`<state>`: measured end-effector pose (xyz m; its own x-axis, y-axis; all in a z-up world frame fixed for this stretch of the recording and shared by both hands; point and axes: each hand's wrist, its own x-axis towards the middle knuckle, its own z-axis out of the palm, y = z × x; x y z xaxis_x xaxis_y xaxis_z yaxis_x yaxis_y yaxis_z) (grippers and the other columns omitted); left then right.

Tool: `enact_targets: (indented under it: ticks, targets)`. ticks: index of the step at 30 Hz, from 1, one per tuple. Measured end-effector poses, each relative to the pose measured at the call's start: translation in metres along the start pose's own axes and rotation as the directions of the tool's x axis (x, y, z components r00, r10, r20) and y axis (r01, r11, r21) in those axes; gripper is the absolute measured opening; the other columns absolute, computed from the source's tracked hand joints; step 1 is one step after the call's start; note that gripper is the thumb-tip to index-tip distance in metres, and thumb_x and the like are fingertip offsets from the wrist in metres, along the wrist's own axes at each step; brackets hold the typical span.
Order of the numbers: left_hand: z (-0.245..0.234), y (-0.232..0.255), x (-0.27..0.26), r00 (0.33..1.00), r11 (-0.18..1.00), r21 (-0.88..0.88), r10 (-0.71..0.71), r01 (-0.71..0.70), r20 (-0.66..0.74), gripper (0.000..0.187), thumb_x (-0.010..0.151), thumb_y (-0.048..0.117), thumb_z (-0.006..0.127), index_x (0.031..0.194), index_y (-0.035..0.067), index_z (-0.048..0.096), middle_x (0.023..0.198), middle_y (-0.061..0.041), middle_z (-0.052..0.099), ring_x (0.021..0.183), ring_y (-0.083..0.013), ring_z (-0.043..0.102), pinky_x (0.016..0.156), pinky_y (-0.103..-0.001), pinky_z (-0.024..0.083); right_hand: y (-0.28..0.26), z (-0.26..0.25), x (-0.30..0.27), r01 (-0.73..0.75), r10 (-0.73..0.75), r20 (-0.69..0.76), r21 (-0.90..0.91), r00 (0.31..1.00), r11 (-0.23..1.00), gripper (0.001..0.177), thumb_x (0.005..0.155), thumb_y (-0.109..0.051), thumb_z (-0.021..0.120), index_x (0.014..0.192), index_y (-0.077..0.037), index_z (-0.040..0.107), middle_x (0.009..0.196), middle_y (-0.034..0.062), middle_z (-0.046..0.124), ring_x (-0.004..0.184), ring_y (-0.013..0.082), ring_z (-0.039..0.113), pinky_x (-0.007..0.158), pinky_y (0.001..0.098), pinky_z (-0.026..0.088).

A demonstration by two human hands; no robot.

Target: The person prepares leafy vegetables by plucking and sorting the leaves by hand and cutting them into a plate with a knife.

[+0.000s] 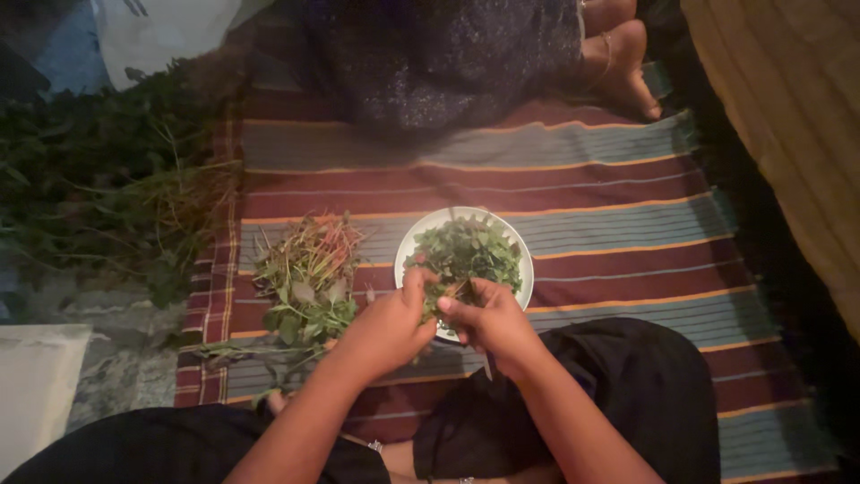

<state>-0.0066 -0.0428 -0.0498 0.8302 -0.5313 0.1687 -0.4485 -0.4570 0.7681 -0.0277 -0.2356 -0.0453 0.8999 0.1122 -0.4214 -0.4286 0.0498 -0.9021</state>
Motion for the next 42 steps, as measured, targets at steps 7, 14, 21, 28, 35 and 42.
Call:
enact_targets:
  ticks: [7, 14, 21, 28, 35, 42]
  targets:
    - [0.017, -0.009, 0.008, 0.991, 0.863, 0.498, 0.122, -0.082, -0.049, 0.015, 0.09, 0.019, 0.06, 0.097, 0.007, 0.055, 0.086, -0.015, 0.07, 0.078, -0.0366, 0.07, 0.069, -0.051, 0.052, -0.004, -0.003, 0.002, 0.0, 0.008, -0.086, 0.093, 0.996, 0.996, 0.021, 0.088, -0.021, 0.079, 0.094, -0.003, 0.068, 0.073, 0.0019, 0.069, 0.047, 0.0073, 0.051, 0.038, 0.0238, 0.031]
    - [0.017, -0.015, 0.013, 0.989, 0.82, 0.567, 0.006, 0.081, -0.149, 0.007, 0.094, 0.011, 0.051, 0.095, 0.007, 0.056, 0.081, -0.014, 0.069, 0.069, -0.0344, 0.071, 0.059, -0.047, 0.056, -0.014, -0.021, 0.006, -0.095, 0.115, -0.184, 0.112, 0.976, 0.989, 0.041, 0.09, -0.044, 0.066, 0.114, -0.011, 0.063, 0.075, 0.0011, 0.066, 0.051, 0.0122, 0.053, 0.045, 0.0262, 0.04]
    - [0.023, -0.013, 0.023, 0.98, 0.836, 0.526, -0.067, 0.156, -0.185, 0.025, 0.093, 0.01, 0.049, 0.115, -0.001, 0.057, 0.084, -0.019, 0.071, 0.066, -0.0376, 0.071, 0.056, -0.048, 0.058, -0.006, -0.01, 0.003, -0.233, 0.235, -0.069, 0.027, 0.97, 0.972, 0.041, 0.091, -0.043, 0.067, 0.115, -0.011, 0.057, 0.07, -0.0014, 0.057, 0.056, 0.012, 0.055, 0.051, 0.0293, 0.044]
    - [0.033, -0.025, 0.02, 0.992, 0.907, 0.411, -0.046, 0.09, -0.117, 0.009, 0.096, 0.013, 0.05, 0.095, 0.004, 0.052, 0.082, -0.018, 0.069, 0.072, -0.0378, 0.071, 0.06, -0.049, 0.056, 0.003, 0.001, 0.009, -0.149, 0.149, -0.003, 0.056, 0.989, 0.987, 0.034, 0.097, -0.041, 0.06, 0.114, -0.012, 0.061, 0.063, -0.0027, 0.047, 0.049, 0.0099, 0.041, 0.044, 0.0273, 0.035]
    - [0.042, -0.017, 0.024, 0.996, 0.933, 0.348, -0.094, 0.089, -0.004, 0.015, 0.099, 0.02, 0.052, 0.096, 0.005, 0.052, 0.08, -0.017, 0.068, 0.072, -0.0386, 0.07, 0.059, -0.05, 0.055, 0.015, 0.001, 0.019, -0.225, 0.248, -0.086, 0.216, 0.965, 0.95, 0.026, 0.099, -0.042, 0.056, 0.097, -0.016, 0.053, 0.061, -0.0034, 0.041, 0.048, 0.0098, 0.035, 0.043, 0.0274, 0.027]
    - [0.052, -0.023, 0.024, 0.997, 0.942, 0.327, -0.064, 0.076, -0.049, 0.013, 0.098, 0.017, 0.053, 0.095, 0.005, 0.053, 0.08, -0.017, 0.068, 0.071, -0.0386, 0.07, 0.059, -0.049, 0.056, 0.024, -0.004, 0.028, -0.25, 0.279, -0.091, 0.244, 0.956, 0.937, 0.03, 0.098, -0.044, 0.058, 0.091, -0.016, 0.052, 0.054, -0.0059, 0.034, 0.038, 0.0088, 0.027, 0.034, 0.0278, 0.019]
